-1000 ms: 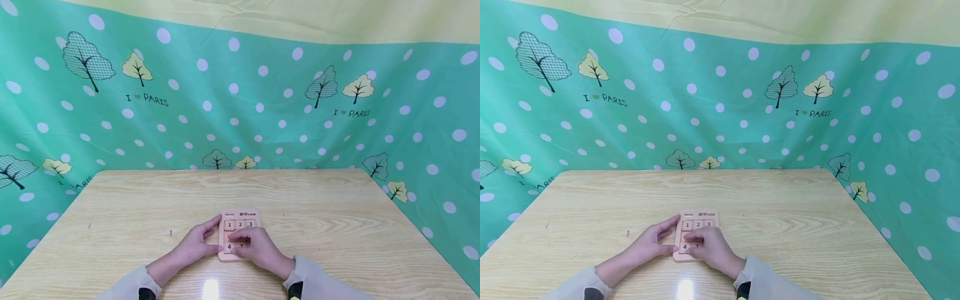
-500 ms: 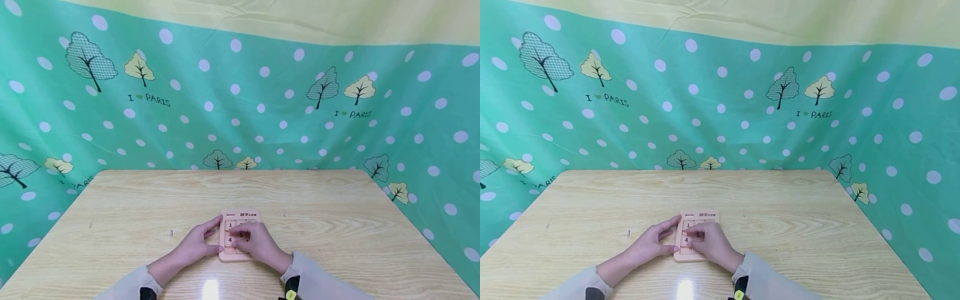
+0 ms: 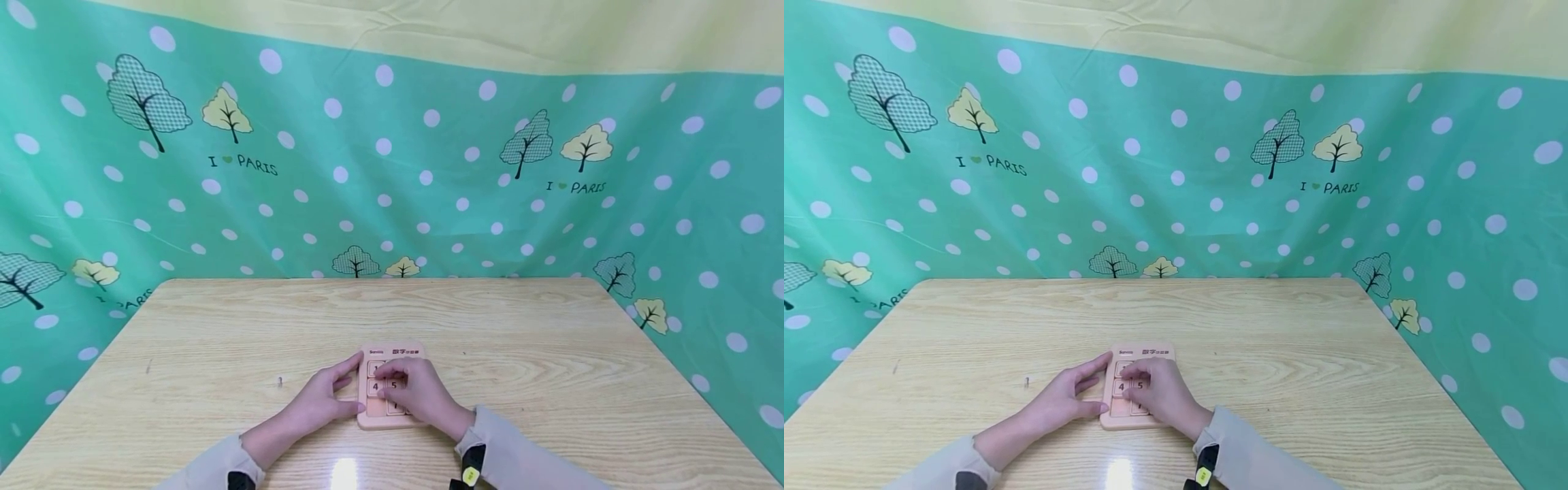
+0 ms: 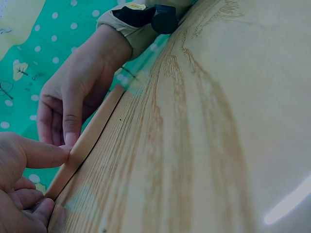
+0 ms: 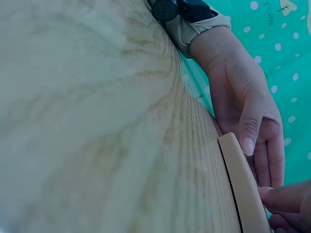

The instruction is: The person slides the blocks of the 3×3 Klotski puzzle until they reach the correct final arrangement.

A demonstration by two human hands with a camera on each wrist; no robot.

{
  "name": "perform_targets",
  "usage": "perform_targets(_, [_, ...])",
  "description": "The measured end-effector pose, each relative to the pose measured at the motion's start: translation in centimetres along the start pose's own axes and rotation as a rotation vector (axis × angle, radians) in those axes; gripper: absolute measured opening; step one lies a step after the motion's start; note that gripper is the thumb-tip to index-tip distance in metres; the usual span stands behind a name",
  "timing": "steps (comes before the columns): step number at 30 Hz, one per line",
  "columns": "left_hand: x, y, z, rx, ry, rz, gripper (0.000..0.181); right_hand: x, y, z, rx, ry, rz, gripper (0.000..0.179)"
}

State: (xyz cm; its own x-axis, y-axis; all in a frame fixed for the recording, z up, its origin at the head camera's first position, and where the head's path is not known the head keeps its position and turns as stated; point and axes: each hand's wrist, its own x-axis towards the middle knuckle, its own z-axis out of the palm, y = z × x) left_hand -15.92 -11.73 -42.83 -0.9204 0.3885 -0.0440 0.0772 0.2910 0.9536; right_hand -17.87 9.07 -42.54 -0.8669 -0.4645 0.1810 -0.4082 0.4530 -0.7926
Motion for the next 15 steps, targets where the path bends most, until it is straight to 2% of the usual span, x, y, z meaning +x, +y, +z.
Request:
perform_targets(8, [0.2,-0.1,0.0,-0.003,-0.002,0.010,0.084,0.0,-0.1,-0.1,0.008,0.001,-0.010,0.024])
perform_targets(15, [0.1,-0.1,0.1,-0.004,0.005,0.003,0.084,-1.1,-0.2,-1.0,0.042,-0.013,0.017,0.027])
